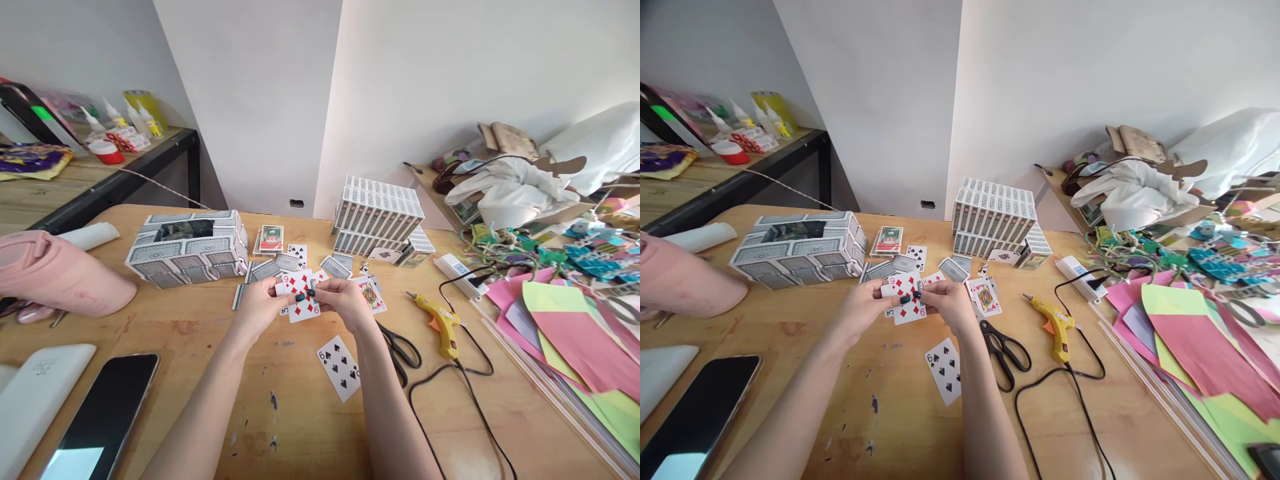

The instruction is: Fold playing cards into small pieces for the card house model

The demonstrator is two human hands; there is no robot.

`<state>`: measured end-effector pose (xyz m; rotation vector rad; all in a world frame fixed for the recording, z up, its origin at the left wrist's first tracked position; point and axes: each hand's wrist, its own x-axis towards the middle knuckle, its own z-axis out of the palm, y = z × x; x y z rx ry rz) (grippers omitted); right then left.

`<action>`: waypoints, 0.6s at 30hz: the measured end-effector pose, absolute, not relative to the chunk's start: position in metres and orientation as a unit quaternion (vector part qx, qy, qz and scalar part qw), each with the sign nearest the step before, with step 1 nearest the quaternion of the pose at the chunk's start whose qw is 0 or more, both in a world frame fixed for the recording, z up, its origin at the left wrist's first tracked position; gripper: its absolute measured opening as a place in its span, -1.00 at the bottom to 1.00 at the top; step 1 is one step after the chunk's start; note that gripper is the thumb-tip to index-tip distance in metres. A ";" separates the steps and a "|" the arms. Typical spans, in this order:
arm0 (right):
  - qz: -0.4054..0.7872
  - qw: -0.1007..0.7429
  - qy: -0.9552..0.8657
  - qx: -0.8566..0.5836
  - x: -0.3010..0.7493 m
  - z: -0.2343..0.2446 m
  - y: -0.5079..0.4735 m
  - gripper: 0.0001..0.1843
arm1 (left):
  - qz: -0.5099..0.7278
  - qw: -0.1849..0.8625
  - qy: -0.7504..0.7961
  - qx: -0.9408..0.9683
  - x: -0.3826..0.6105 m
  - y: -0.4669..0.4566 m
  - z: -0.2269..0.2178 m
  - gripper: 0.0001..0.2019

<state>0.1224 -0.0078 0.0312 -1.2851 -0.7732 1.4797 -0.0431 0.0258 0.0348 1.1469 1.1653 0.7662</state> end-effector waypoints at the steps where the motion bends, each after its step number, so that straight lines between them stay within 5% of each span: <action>1: 0.610 0.495 -0.318 -0.530 0.122 0.031 -0.008 -0.77 | 0.336 0.615 0.511 0.499 -0.042 0.026 0.035 -0.64; 18: 0.584 0.521 -0.304 -0.543 0.125 0.028 -0.006 -0.76 | 0.343 0.616 0.508 0.494 -0.044 0.027 0.034 -0.63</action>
